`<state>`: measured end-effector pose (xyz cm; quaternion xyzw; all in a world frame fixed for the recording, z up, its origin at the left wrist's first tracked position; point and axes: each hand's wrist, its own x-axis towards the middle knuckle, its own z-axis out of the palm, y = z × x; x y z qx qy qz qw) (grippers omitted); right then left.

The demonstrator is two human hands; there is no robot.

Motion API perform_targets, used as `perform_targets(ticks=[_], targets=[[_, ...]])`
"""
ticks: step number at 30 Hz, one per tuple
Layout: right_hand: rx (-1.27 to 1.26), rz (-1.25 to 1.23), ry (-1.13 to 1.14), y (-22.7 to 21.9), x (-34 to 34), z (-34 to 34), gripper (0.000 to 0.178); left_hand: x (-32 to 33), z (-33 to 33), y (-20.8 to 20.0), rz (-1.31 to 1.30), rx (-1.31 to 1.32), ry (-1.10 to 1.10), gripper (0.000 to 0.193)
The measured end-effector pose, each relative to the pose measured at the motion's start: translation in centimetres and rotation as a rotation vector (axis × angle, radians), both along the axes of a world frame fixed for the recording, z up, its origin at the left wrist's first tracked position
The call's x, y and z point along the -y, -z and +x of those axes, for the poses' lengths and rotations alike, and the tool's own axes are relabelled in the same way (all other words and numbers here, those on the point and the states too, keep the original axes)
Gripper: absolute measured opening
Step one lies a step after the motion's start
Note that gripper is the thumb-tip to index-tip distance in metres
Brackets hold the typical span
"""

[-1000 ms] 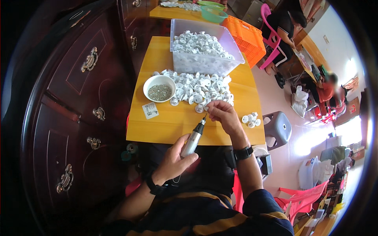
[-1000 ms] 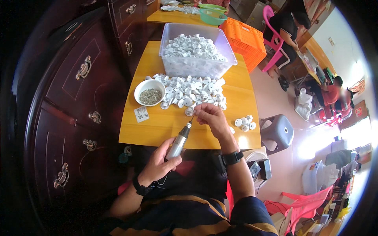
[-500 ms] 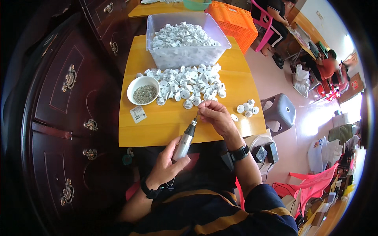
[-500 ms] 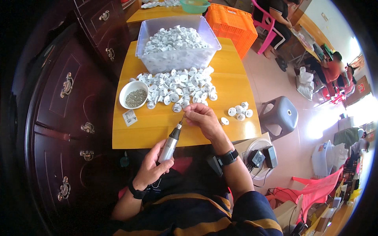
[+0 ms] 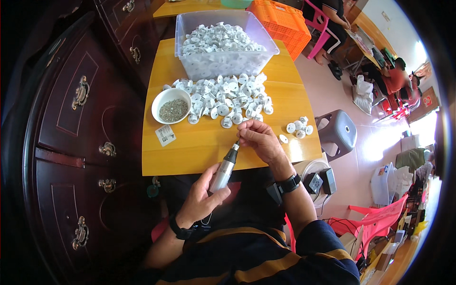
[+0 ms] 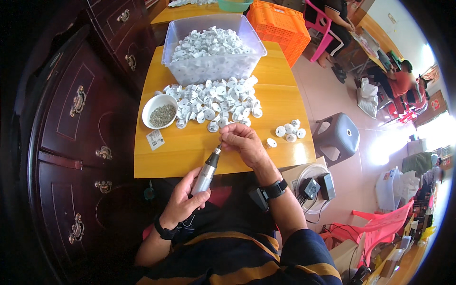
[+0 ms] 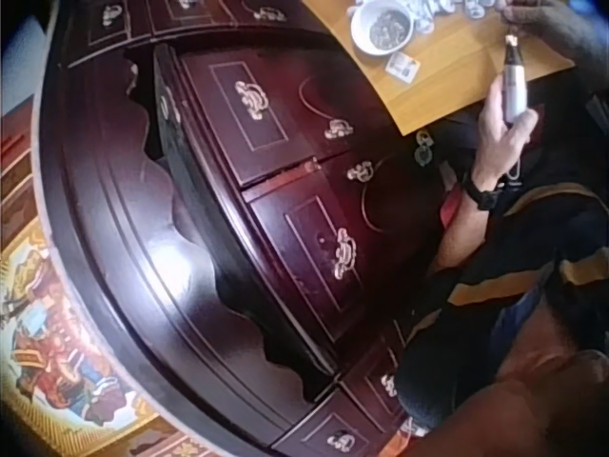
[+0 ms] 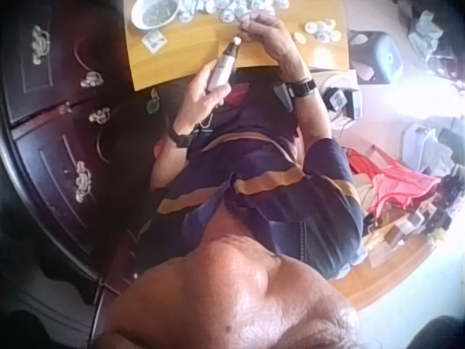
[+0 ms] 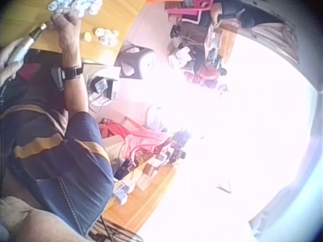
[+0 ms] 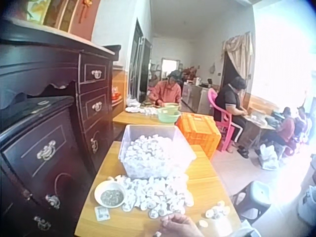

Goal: Assembling small plastic components using an electric screwdriver.

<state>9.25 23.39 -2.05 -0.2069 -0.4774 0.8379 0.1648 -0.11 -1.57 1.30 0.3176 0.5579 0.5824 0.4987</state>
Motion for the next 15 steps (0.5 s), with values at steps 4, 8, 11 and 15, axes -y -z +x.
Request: perform_targets(ticks=[4, 8, 11, 15], targets=[[-0.032, -0.032, 0.007, 0.07, 0.04, 0.03, 0.011, -0.03, 0.05, -0.05, 0.018, -0.001, 0.007, 0.069], [-0.048, -0.040, 0.020, 0.05, 0.13, 0.01, 0.011, -0.02, 0.07, -0.21, 0.018, 0.003, 0.005, 0.069], [-0.033, -0.018, 0.023, 0.17, 0.08, 0.09, 0.012, -0.08, 0.09, -0.13, 0.022, 0.005, 0.009, 0.069], [-0.014, -0.001, 0.010, 0.27, -0.03, 0.18, 0.011, -0.10, 0.03, -0.35, 0.001, -0.013, 0.023, 0.069]])
